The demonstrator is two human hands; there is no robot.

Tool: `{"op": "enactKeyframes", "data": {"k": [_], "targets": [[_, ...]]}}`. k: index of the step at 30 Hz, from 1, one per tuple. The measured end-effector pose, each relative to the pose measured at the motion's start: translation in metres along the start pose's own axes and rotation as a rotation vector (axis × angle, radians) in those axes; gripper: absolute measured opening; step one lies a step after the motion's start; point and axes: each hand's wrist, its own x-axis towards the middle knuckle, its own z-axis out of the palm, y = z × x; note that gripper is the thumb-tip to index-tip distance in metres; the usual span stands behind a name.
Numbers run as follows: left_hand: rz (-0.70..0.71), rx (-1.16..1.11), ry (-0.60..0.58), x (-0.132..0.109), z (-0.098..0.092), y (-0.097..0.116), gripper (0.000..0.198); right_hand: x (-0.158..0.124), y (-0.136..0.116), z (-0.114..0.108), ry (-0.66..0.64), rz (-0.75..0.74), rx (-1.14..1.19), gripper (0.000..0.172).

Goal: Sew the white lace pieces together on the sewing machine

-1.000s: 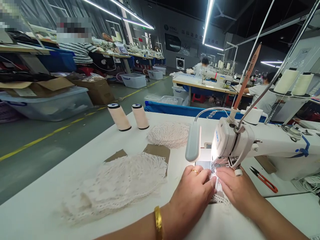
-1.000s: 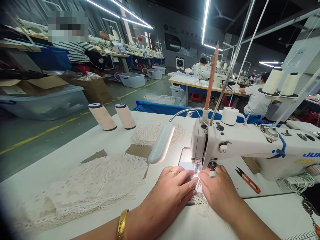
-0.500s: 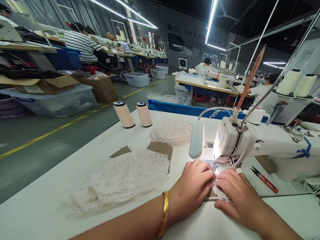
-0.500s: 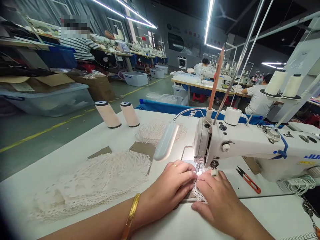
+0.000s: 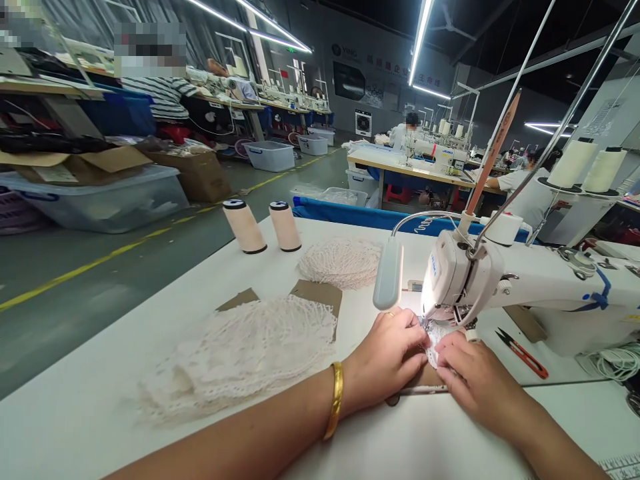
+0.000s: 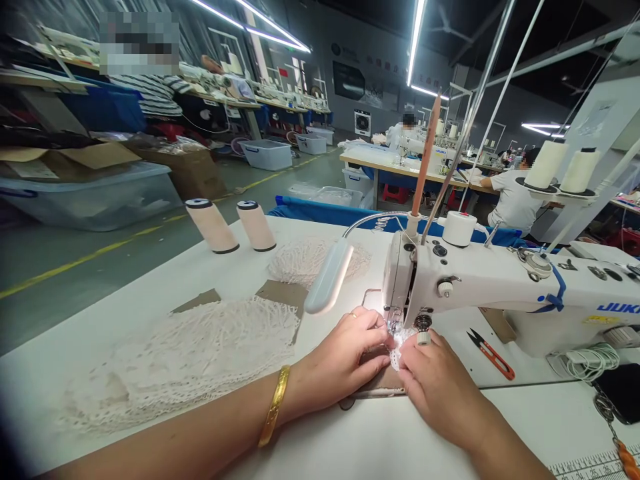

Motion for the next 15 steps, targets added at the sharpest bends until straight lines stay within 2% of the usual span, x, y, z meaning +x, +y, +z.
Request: {"op": "enactKeyframes", "data": {"k": [2, 7, 11, 15], "targets": [[-0.007, 0.000, -0.009, 0.001, 0.000, -0.001, 0.008, 0.001, 0.002, 0.005, 0.060, 0.041, 0.049, 0.018], [-0.046, -0.003, -0.022, 0.004, 0.002, 0.000, 0.004, 0.006, 0.003, 0.015, 0.234, 0.183, 0.212, 0.019], [-0.005, 0.031, 0.017, 0.004, 0.006, 0.000, 0.008, 0.009, 0.003, 0.019, 0.250, 0.177, 0.213, 0.020], [0.075, 0.085, 0.073, 0.005, 0.009, 0.000, 0.016, 0.007, 0.006, 0.018, 0.245, 0.105, 0.123, 0.021]]}}
